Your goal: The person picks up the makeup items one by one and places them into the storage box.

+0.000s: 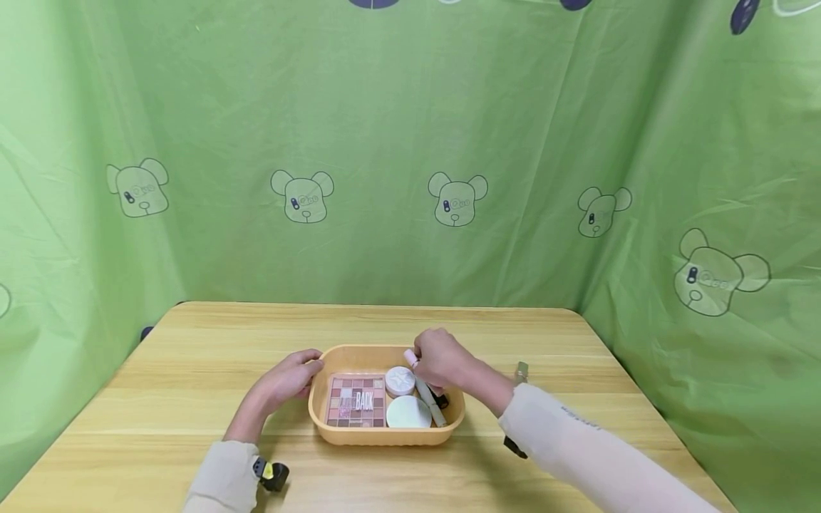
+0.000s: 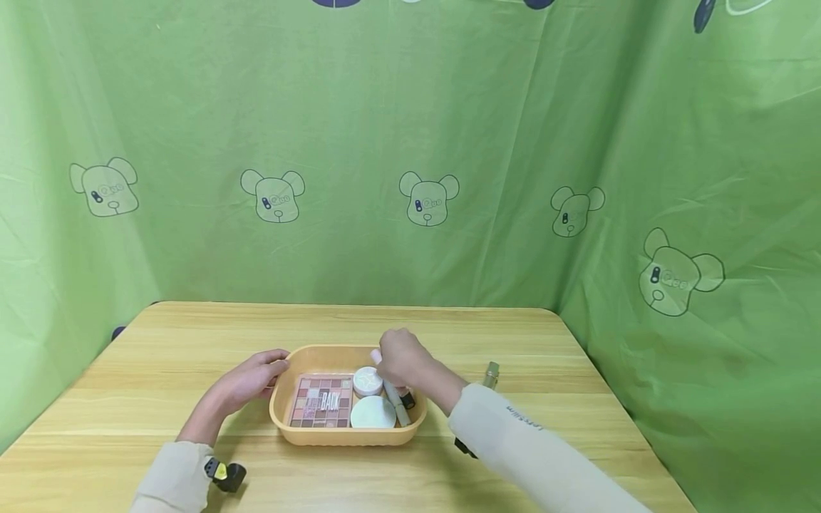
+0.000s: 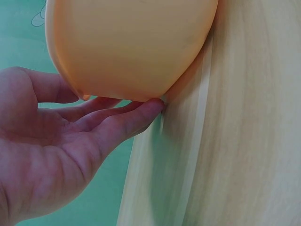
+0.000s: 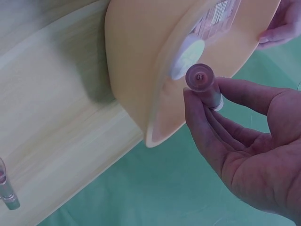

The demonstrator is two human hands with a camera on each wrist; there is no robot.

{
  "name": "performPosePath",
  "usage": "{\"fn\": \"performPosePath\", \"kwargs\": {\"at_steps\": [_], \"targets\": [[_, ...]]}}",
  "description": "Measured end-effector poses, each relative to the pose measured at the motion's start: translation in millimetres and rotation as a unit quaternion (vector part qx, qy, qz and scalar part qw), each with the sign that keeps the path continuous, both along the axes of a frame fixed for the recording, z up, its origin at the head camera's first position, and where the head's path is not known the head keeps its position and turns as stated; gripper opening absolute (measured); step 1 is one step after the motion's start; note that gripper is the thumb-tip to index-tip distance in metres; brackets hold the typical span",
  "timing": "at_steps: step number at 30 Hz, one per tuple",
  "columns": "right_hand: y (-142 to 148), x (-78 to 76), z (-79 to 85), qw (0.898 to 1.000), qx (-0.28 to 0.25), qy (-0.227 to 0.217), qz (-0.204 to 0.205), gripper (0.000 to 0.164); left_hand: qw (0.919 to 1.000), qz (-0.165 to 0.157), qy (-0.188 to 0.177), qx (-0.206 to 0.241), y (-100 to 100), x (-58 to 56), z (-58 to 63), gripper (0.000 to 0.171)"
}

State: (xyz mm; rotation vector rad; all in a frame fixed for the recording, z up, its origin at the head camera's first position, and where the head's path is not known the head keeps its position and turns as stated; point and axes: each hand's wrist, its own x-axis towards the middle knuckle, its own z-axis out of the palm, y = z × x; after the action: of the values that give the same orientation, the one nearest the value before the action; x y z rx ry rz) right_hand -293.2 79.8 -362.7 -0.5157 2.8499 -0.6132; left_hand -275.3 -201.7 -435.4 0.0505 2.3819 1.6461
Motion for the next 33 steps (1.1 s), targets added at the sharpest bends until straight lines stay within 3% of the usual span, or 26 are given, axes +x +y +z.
{"fn": "performPosePath", "kwargs": {"at_steps": [8,20,33], "targets": [[-9.6,4.3,-4.4,1.000,-0.007,0.013,0.012,0.008,1.0000,0.003,-0.002,0.000,0.3,0.8,0.4,0.042],[-19.8,8.0,-13.1,0.999,-0.036,-0.026,0.010,0.016,1.0000,0.008,-0.002,-0.002,-0.4,-0.4,-1.4,0.043],[-25.5,13.4,-19.7,0.999,0.015,0.003,0.029,0.005,0.9999,0.011,-0.003,0.000,-1.1,-0.7,-2.1,0.042]]}}
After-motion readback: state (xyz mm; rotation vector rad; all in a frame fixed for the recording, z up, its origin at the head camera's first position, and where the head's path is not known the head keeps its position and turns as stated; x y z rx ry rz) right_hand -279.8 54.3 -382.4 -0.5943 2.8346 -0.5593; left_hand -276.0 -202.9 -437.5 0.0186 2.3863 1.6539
